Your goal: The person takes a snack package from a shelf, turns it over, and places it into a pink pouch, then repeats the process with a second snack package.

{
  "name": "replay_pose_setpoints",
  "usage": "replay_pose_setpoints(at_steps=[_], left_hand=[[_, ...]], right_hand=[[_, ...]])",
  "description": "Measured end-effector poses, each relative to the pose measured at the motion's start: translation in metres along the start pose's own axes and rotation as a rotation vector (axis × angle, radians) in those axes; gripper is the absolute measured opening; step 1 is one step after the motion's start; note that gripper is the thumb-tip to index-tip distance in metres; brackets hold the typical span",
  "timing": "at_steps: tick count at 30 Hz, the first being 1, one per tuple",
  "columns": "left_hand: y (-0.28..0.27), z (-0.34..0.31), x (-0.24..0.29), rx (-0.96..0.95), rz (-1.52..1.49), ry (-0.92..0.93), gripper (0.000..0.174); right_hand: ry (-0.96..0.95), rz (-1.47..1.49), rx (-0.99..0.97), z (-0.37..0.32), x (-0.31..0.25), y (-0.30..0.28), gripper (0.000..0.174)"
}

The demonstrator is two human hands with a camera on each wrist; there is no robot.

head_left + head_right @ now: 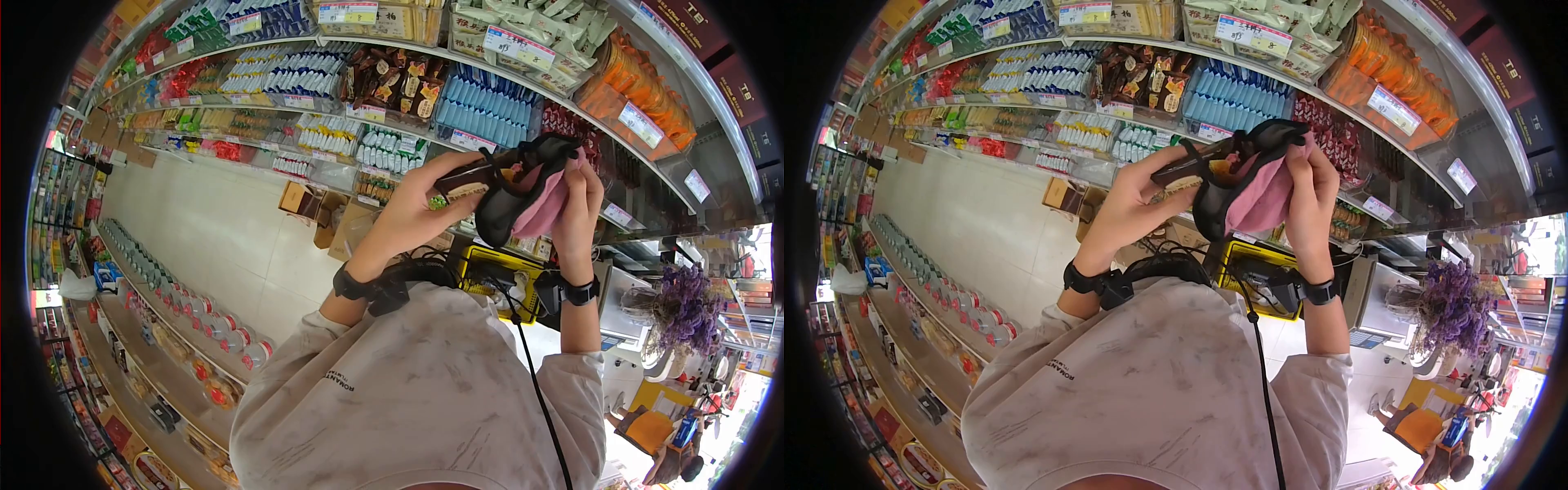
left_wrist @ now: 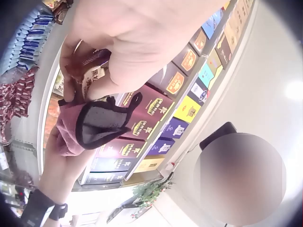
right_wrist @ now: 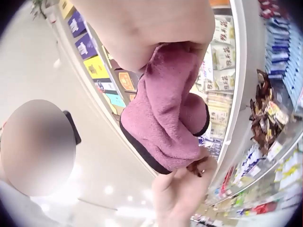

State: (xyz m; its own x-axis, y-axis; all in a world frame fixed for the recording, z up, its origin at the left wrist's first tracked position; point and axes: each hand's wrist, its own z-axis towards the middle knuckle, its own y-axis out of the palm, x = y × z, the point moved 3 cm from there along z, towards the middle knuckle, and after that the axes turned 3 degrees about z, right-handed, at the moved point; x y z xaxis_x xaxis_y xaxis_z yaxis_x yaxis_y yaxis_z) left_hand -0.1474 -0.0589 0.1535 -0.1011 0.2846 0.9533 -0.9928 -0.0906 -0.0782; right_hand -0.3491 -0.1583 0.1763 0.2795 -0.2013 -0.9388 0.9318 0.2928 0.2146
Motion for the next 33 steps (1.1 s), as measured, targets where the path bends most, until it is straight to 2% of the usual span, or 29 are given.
replay_pose_setpoints(at_steps=[2, 9, 13, 14, 15, 17, 18, 21, 22, 24, 25, 26, 27, 32, 33], left_hand=[[-0.003, -0.002, 0.0, 0.021, -0.077, -0.068, 0.051], [0.001, -0.002, 0.012, 0.027, -0.114, -0.06, 0.051], [0.006, -0.003, 0.01, 0.017, -0.181, -0.077, 0.051], [0.008, -0.004, 0.009, 0.016, -0.198, -0.074, 0.051], [0.009, -0.004, 0.013, 0.013, -0.075, -0.039, 0.05], [0.01, -0.005, 0.023, 0.009, 0.171, 0.026, 0.05], [0.012, -0.006, 0.016, 0.03, 0.366, 0.109, 0.06], [0.026, -0.01, 0.025, 0.138, 0.704, 0.174, 0.073], [0.028, -0.009, 0.024, 0.181, 0.707, 0.23, 0.085], [0.025, -0.009, 0.03, 0.177, 0.629, 0.211, 0.088], [0.024, -0.009, 0.035, 0.17, 0.588, 0.203, 0.089], [0.021, -0.01, 0.039, 0.11, 0.597, 0.106, 0.089], [0.019, -0.011, 0.042, 0.096, 0.599, 0.119, 0.088], [0.015, -0.012, 0.036, 0.097, 0.53, 0.194, 0.082], [0.014, -0.012, 0.035, 0.095, 0.519, 0.201, 0.081]], right_hand=[[-0.001, -0.042, -0.061, -0.001, 0.002, -0.011, 0.019], [-0.074, -0.293, -0.154, -0.022, -0.018, -0.002, 0.021], [0.008, -0.229, -0.223, -0.027, -0.02, 0.006, 0.029], [-0.076, -0.251, -0.234, -0.024, -0.016, 0.008, 0.029], [-0.161, -0.274, -0.242, -0.021, -0.011, 0.009, 0.029], [-0.171, -0.274, -0.231, -0.022, -0.008, 0.014, 0.028], [-0.158, -0.35, -0.26, -0.023, -0.009, 0.013, 0.026], [-0.179, -0.405, -0.269, -0.026, -0.003, 0.019, 0.023], [-0.114, -0.327, -0.284, -0.028, -0.004, 0.021, 0.021], [0.014, -0.17, -0.309, -0.032, -0.01, 0.023, 0.02], [0.059, -0.143, -0.326, -0.032, -0.01, 0.02, 0.02], [0.105, -0.118, -0.34, -0.033, -0.01, 0.015, 0.02], [0.149, -0.095, -0.353, -0.035, -0.009, 0.012, 0.02], [0.04, -0.143, -0.327, -0.034, -0.019, 0.019, 0.028], [0.002, -0.127, -0.27, -0.033, -0.021, 0.02, 0.029]])
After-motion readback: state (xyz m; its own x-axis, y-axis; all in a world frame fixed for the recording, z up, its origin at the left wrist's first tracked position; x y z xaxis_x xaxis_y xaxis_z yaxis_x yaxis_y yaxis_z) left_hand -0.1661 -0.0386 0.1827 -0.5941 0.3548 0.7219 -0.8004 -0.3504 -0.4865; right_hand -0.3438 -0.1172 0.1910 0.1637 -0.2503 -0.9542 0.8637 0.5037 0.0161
